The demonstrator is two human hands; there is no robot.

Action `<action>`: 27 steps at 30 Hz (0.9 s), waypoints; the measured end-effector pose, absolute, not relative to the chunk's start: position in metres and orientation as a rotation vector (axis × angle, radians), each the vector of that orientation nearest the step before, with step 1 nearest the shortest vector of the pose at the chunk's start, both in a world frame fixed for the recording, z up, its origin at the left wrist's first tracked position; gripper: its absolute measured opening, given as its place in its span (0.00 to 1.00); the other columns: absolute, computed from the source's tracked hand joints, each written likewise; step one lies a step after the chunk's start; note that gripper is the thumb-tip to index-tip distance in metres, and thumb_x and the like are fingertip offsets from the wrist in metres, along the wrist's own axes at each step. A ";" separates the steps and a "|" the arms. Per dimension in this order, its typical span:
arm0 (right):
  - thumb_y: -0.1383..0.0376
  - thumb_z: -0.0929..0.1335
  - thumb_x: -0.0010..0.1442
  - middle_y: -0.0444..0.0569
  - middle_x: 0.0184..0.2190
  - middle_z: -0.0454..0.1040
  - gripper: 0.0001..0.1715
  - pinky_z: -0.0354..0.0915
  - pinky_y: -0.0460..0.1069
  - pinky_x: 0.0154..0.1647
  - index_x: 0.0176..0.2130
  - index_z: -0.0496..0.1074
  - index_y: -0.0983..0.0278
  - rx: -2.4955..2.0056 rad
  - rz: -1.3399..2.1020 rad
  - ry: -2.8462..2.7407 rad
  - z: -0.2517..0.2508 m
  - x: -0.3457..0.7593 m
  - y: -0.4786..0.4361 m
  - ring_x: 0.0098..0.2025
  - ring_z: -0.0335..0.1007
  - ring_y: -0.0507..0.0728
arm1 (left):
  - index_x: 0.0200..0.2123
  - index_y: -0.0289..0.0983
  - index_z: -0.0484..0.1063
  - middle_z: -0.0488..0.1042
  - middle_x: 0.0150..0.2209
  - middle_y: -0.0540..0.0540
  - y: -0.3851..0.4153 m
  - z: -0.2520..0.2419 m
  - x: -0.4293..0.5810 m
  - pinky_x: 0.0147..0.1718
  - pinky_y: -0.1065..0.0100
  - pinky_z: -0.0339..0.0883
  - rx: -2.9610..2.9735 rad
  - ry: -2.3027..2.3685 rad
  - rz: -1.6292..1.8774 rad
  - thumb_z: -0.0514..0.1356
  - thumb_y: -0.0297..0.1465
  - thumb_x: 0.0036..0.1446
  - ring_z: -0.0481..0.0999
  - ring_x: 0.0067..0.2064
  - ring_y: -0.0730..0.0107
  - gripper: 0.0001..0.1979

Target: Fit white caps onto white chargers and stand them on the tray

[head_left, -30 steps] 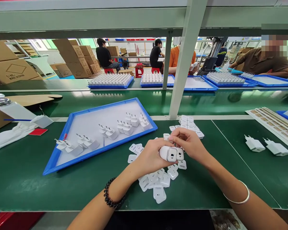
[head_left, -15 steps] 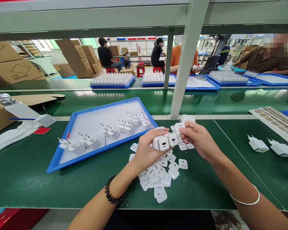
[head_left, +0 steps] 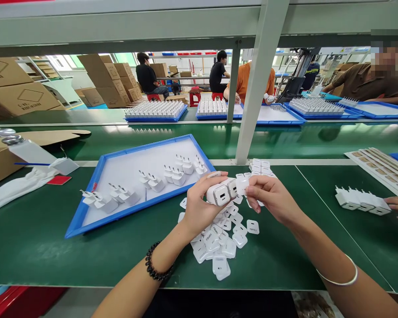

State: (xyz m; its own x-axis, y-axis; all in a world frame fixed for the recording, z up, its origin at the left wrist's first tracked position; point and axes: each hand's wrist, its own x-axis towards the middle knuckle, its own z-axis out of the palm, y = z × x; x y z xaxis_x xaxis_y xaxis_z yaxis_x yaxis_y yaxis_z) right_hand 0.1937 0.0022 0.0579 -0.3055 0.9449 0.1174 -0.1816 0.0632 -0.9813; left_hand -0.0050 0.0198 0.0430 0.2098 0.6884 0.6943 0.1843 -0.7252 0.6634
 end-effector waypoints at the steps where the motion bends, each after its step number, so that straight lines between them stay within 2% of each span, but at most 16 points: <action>1: 0.56 0.73 0.58 0.40 0.15 0.68 0.17 0.58 0.46 0.19 0.25 0.71 0.63 -0.843 1.447 -1.366 0.057 0.193 0.002 0.17 0.60 0.49 | 0.43 0.38 0.77 0.79 0.47 0.40 0.020 0.044 -0.005 0.48 0.59 0.74 2.046 0.809 1.533 0.71 0.29 0.48 0.79 0.49 0.59 0.17; 8: 0.57 0.74 0.57 0.40 0.14 0.67 0.17 0.56 0.45 0.20 0.24 0.71 0.64 -0.844 1.456 -1.409 0.056 0.191 0.003 0.17 0.59 0.48 | 0.44 0.38 0.78 0.80 0.47 0.40 0.020 0.044 -0.007 0.49 0.58 0.74 2.079 0.768 1.532 0.71 0.29 0.49 0.78 0.50 0.58 0.17; 17: 0.54 0.76 0.53 0.39 0.14 0.66 0.20 0.57 0.45 0.20 0.24 0.70 0.64 -0.915 1.459 -1.447 0.059 0.193 0.003 0.17 0.58 0.48 | 0.44 0.39 0.78 0.80 0.46 0.40 0.022 0.044 -0.008 0.48 0.57 0.74 2.125 0.767 1.497 0.71 0.29 0.49 0.79 0.50 0.57 0.17; 23: 0.54 0.75 0.54 0.39 0.14 0.66 0.20 0.58 0.45 0.19 0.23 0.69 0.63 -0.943 1.498 -1.474 0.060 0.196 0.003 0.17 0.58 0.48 | 0.44 0.39 0.77 0.80 0.46 0.39 0.022 0.045 -0.008 0.47 0.57 0.75 2.180 0.736 1.488 0.70 0.28 0.49 0.79 0.49 0.57 0.16; 27: 0.54 0.76 0.51 0.39 0.13 0.65 0.20 0.56 0.45 0.18 0.23 0.69 0.64 -0.950 1.527 -1.454 0.060 0.197 0.004 0.16 0.57 0.48 | 0.44 0.39 0.77 0.80 0.47 0.38 0.021 0.045 -0.008 0.46 0.57 0.76 2.235 0.727 1.465 0.70 0.28 0.50 0.80 0.49 0.56 0.16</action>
